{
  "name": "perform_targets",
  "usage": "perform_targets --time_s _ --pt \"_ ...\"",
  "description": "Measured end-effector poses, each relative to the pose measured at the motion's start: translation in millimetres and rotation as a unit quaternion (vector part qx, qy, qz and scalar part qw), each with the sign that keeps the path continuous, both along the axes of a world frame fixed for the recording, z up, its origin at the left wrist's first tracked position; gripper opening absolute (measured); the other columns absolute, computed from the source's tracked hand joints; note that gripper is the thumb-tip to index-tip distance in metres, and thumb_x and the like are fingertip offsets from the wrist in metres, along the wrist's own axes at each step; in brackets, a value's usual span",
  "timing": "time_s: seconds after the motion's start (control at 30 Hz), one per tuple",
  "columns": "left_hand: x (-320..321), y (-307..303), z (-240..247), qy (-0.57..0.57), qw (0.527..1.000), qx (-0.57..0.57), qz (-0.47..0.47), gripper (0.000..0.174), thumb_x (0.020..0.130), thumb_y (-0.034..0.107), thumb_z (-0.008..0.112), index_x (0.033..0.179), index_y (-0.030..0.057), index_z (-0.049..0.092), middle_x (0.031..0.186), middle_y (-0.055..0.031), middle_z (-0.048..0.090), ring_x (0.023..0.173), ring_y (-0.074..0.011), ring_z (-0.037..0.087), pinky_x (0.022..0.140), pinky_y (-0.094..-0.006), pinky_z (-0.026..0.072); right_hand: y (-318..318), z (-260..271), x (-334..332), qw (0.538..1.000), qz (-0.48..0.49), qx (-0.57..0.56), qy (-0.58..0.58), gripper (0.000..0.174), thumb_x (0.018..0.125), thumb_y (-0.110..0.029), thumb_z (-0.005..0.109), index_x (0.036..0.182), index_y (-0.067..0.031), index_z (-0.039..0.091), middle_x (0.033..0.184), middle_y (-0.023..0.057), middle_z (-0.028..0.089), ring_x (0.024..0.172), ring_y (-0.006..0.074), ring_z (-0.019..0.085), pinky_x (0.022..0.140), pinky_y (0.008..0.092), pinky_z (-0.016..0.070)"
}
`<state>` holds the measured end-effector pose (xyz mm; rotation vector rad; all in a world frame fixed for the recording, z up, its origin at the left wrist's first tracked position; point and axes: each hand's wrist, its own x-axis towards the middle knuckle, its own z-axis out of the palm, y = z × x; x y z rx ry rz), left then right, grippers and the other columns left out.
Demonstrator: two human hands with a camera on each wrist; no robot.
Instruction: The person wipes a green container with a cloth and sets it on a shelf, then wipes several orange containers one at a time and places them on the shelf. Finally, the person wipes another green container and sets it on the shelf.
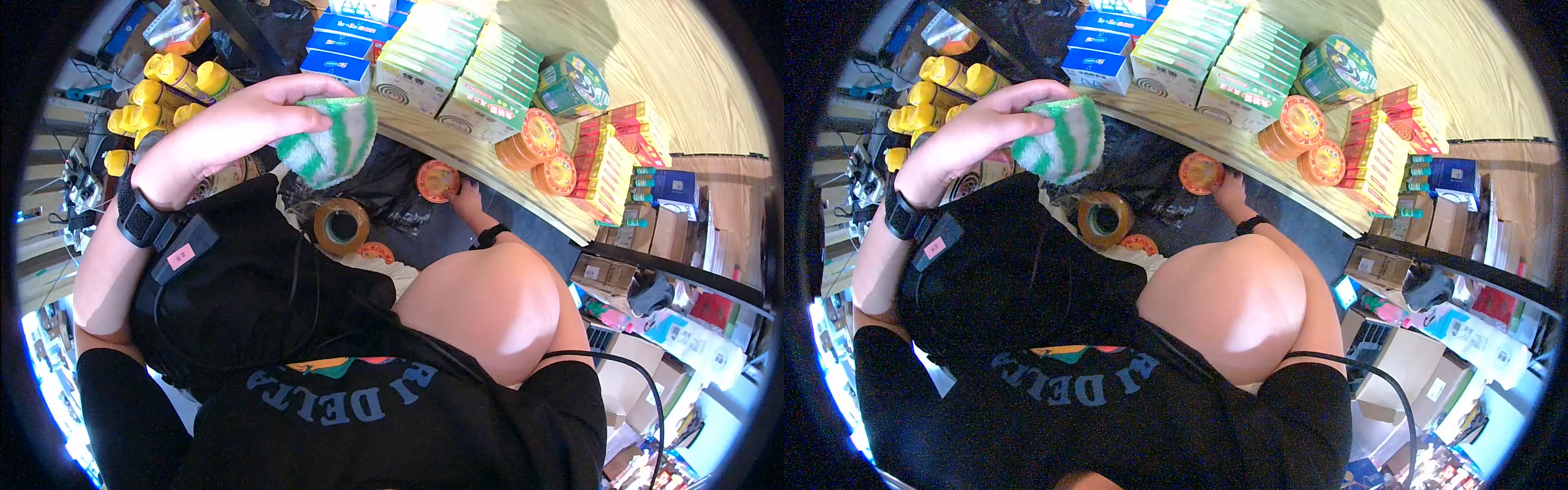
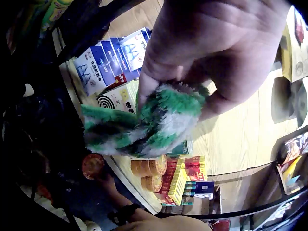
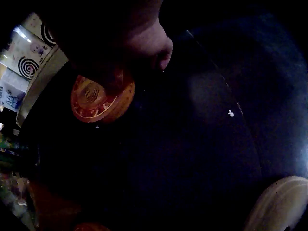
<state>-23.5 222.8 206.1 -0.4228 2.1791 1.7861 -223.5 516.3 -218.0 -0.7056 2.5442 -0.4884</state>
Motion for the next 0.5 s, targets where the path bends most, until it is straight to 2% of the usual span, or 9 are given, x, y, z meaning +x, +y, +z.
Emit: perform_targets --time_s 0.07,0.3,0.37,0.4,0.47,0.5 --pt "0 -2 -7 0.018 1.0 0.006 -0.011 0.039 0.087 0.017 0.056 0.124 0.0045 0.051 0.107 -0.0018 0.059 0.096 -0.0079 0.056 0.08 -0.0219 0.0469 0 10 2 0.998 -0.013 -0.041 -0.036 0.069 0.07 -0.031 0.076 0.125 -0.0037 0.045 0.122 0.0269 0.051 0.111 0.0419 0.051 0.092 0.0435 0.0455" --pt "2 0 -4 0.019 1.0 0.009 0.005 0.041 0.086 0.017 0.057 0.124 0.0033 0.051 0.111 -0.0032 0.058 0.101 -0.0101 0.054 0.087 -0.0247 0.0448 -1 -13 7 0.951 -0.017 -0.211 -0.225 0.059 0.077 -0.012 0.072 0.128 -0.0034 0.044 0.115 0.014 0.058 0.104 0.0251 0.057 0.087 0.0338 0.0479" --pt "3 0 -4 0.016 1.0 -0.004 0.012 0.041 0.086 0.017 0.058 0.124 0.0033 0.051 0.112 -0.0033 0.058 0.103 -0.0103 0.053 0.088 -0.0252 0.044 -9 21 7 0.939 -0.013 -0.212 -0.272 0.058 0.079 -0.008 0.07 0.13 -0.0037 0.042 0.115 0.0107 0.057 0.103 0.0208 0.057 0.087 0.0321 0.0476" --pt "4 -1 -4 0.016 1.0 -0.003 0.013 0.04 0.086 0.016 0.057 0.124 0.0032 0.051 0.112 -0.0032 0.058 0.103 -0.0104 0.053 0.089 -0.0252 0.0435 -14 52 2 0.936 0.024 -0.195 -0.293 0.058 0.08 -0.009 0.069 0.131 -0.0043 0.042 0.116 0.0104 0.057 0.103 0.0203 0.056 0.087 0.032 0.0476" --pt "4 -2 -5 0.019 1.0 0.0 0.015 0.039 0.087 0.013 0.056 0.124 0.003 0.051 0.113 -0.0029 0.058 0.104 -0.0106 0.053 0.09 -0.0254 0.0425 -24 140 -12 0.925 0.095 -0.158 -0.332 0.059 0.081 -0.01 0.069 0.133 -0.0054 0.041 0.116 0.01 0.056 0.103 0.0194 0.056 0.087 0.0318 0.0476" --pt "3 -5 -9 0.038 0.999 -0.01 -0.001 0.038 0.087 0.012 0.055 0.124 0.003 0.051 0.113 -0.0028 0.058 0.105 -0.0107 0.052 0.091 -0.0255 0.0423 -28 188 -17 0.928 0.113 -0.162 -0.316 0.056 0.082 -0.011 0.068 0.131 -0.0057 0.042 0.114 0.0094 0.057 0.103 0.0188 0.056 0.087 0.031 0.0473"
